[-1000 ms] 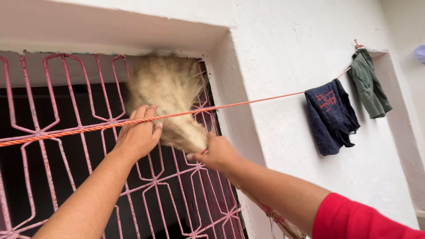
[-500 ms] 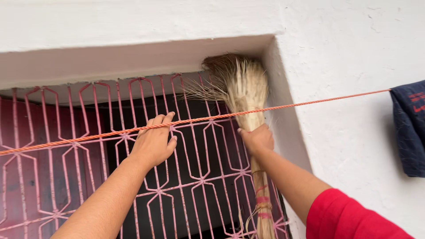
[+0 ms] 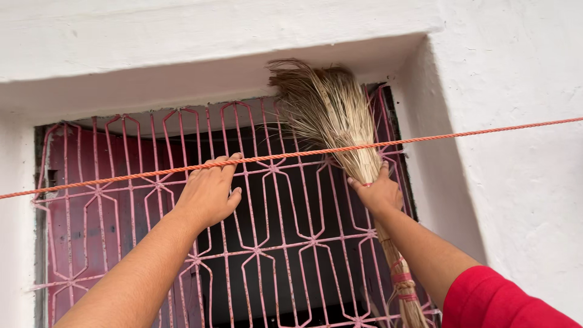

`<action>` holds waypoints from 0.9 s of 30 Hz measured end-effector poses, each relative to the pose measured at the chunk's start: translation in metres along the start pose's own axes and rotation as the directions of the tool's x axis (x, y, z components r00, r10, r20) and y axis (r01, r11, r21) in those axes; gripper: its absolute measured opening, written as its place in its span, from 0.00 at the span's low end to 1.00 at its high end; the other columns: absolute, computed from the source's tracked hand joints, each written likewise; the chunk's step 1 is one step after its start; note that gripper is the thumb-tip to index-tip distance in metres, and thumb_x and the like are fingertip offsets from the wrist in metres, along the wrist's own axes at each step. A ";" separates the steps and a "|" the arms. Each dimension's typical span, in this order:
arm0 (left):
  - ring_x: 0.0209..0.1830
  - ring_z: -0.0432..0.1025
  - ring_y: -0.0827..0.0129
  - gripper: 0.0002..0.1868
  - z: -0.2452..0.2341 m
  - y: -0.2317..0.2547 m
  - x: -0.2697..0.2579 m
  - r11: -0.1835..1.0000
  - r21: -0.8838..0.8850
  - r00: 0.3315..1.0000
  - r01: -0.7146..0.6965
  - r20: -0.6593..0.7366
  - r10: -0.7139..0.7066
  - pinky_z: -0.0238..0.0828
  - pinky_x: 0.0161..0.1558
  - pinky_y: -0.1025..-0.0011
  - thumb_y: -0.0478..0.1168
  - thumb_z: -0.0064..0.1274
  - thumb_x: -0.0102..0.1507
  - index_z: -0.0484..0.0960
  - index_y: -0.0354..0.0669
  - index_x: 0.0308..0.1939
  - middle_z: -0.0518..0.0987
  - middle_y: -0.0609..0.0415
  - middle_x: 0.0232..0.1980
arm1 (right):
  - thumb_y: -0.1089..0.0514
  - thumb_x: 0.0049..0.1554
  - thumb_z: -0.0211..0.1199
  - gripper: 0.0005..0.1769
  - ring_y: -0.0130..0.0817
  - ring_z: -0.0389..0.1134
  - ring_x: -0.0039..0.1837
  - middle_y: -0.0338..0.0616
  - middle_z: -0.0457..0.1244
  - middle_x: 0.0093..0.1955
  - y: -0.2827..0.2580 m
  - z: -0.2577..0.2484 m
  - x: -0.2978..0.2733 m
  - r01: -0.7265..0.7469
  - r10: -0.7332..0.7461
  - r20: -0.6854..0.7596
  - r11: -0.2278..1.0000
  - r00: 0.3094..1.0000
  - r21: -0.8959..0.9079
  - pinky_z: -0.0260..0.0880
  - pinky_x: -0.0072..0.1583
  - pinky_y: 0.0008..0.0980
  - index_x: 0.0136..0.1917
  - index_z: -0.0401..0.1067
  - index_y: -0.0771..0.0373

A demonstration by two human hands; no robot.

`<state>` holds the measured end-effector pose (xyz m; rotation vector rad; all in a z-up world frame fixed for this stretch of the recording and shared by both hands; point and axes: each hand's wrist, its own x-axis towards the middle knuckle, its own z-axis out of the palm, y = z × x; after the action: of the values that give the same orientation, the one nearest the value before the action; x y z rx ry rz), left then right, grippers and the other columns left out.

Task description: The person picks up a broom and uses it to sweep dust and debris from a window sill and the surrounding metal grate.

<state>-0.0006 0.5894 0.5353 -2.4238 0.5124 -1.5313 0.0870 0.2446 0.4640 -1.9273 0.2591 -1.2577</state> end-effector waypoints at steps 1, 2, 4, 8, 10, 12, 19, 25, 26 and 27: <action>0.67 0.65 0.50 0.41 0.001 -0.008 -0.005 1.000 0.002 1.000 0.002 0.001 -0.002 0.60 0.67 0.50 0.46 0.52 0.62 0.54 0.45 0.78 0.71 0.40 0.65 | 0.28 0.47 0.72 0.63 0.61 0.70 0.58 0.62 0.68 0.56 -0.003 0.005 -0.001 -0.034 0.034 -0.004 0.999 0.999 -0.039 0.73 0.59 0.54 0.82 0.44 0.54; 0.66 0.66 0.49 0.41 0.002 -0.016 -0.009 1.000 -0.004 0.999 -0.023 -0.043 0.023 0.61 0.65 0.50 0.46 0.52 0.61 0.55 0.44 0.76 0.71 0.41 0.66 | 0.30 0.48 0.71 0.63 0.61 0.71 0.57 0.61 0.68 0.56 -0.010 0.010 -0.003 -0.069 0.068 -0.010 0.995 0.998 -0.073 0.73 0.57 0.54 0.83 0.41 0.54; 0.66 0.66 0.48 0.40 0.001 -0.034 -0.014 0.999 -0.003 0.995 -0.044 -0.085 0.044 0.62 0.64 0.49 0.46 0.53 0.60 0.57 0.43 0.75 0.70 0.41 0.67 | 0.33 0.50 0.70 0.61 0.61 0.71 0.56 0.63 0.68 0.54 -0.036 0.046 -0.034 -0.033 0.034 0.006 0.999 0.999 -0.027 0.73 0.58 0.54 0.83 0.41 0.57; 0.64 0.67 0.50 0.41 -0.002 -0.064 -0.027 0.998 0.058 1.000 -0.006 -0.004 0.006 0.61 0.64 0.49 0.47 0.52 0.62 0.55 0.44 0.76 0.72 0.43 0.64 | 0.38 0.52 0.69 0.60 0.60 0.73 0.55 0.64 0.70 0.52 -0.116 0.116 -0.122 0.138 -0.160 0.224 0.984 0.961 0.112 0.74 0.58 0.50 0.83 0.41 0.61; 0.64 0.67 0.51 0.40 -0.008 -0.082 -0.034 0.996 0.093 1.000 -0.003 0.005 0.003 0.62 0.64 0.49 0.48 0.51 0.63 0.55 0.44 0.76 0.72 0.42 0.62 | 0.38 0.52 0.70 0.59 0.60 0.72 0.54 0.63 0.69 0.52 -0.156 0.133 -0.151 0.210 -0.242 0.269 0.967 0.932 0.141 0.75 0.57 0.50 0.83 0.42 0.60; 0.65 0.66 0.53 0.37 -0.012 -0.098 -0.042 0.993 0.100 0.998 -0.058 0.002 0.058 0.62 0.63 0.49 0.48 0.53 0.61 0.59 0.44 0.72 0.72 0.46 0.63 | 0.41 0.47 0.73 0.62 0.56 0.72 0.53 0.59 0.68 0.50 -0.185 0.143 -0.174 0.646 -0.572 0.468 0.763 0.674 0.003 0.75 0.54 0.49 0.83 0.41 0.55; 0.65 0.65 0.54 0.39 -0.031 -0.167 -0.085 0.992 0.121 0.999 0.015 0.031 -0.019 0.64 0.59 0.50 0.46 0.52 0.60 0.58 0.45 0.74 0.70 0.46 0.64 | 0.35 0.49 0.72 0.55 0.55 0.73 0.54 0.56 0.70 0.50 -0.253 0.175 -0.167 0.511 -0.491 0.404 0.857 0.772 0.065 0.74 0.56 0.50 0.81 0.49 0.50; 0.63 0.70 0.54 0.31 -0.017 -0.221 -0.108 0.998 0.027 0.997 -0.065 0.032 0.064 0.68 0.62 0.57 0.35 0.48 0.60 0.69 0.47 0.70 0.75 0.48 0.62 | 0.39 0.49 0.74 0.61 0.57 0.72 0.55 0.61 0.69 0.51 -0.277 0.236 -0.195 0.527 -0.533 0.371 0.840 0.761 0.127 0.73 0.57 0.49 0.83 0.44 0.58; 0.62 0.71 0.54 0.32 -0.014 -0.227 -0.114 1.000 0.018 0.996 -0.014 0.090 0.013 0.68 0.63 0.58 0.34 0.48 0.60 0.69 0.47 0.71 0.76 0.47 0.62 | 0.39 0.48 0.74 0.60 0.54 0.73 0.55 0.57 0.70 0.52 -0.279 0.238 -0.198 0.728 -0.650 0.478 0.684 0.590 0.031 0.74 0.57 0.49 0.83 0.45 0.53; 0.61 0.71 0.54 0.33 -0.011 -0.233 -0.119 0.999 0.013 0.988 0.037 0.147 -0.038 0.68 0.63 0.59 0.34 0.47 0.60 0.68 0.48 0.71 0.76 0.47 0.61 | 0.40 0.47 0.73 0.59 0.51 0.73 0.56 0.52 0.71 0.53 -0.281 0.238 -0.200 0.884 -0.706 0.589 0.467 0.393 -0.030 0.75 0.57 0.48 0.83 0.46 0.49</action>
<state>-0.0183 0.8508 0.5284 -2.5281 0.4308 -1.3509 0.1216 0.6617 0.4857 -2.7671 -0.9708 -1.2310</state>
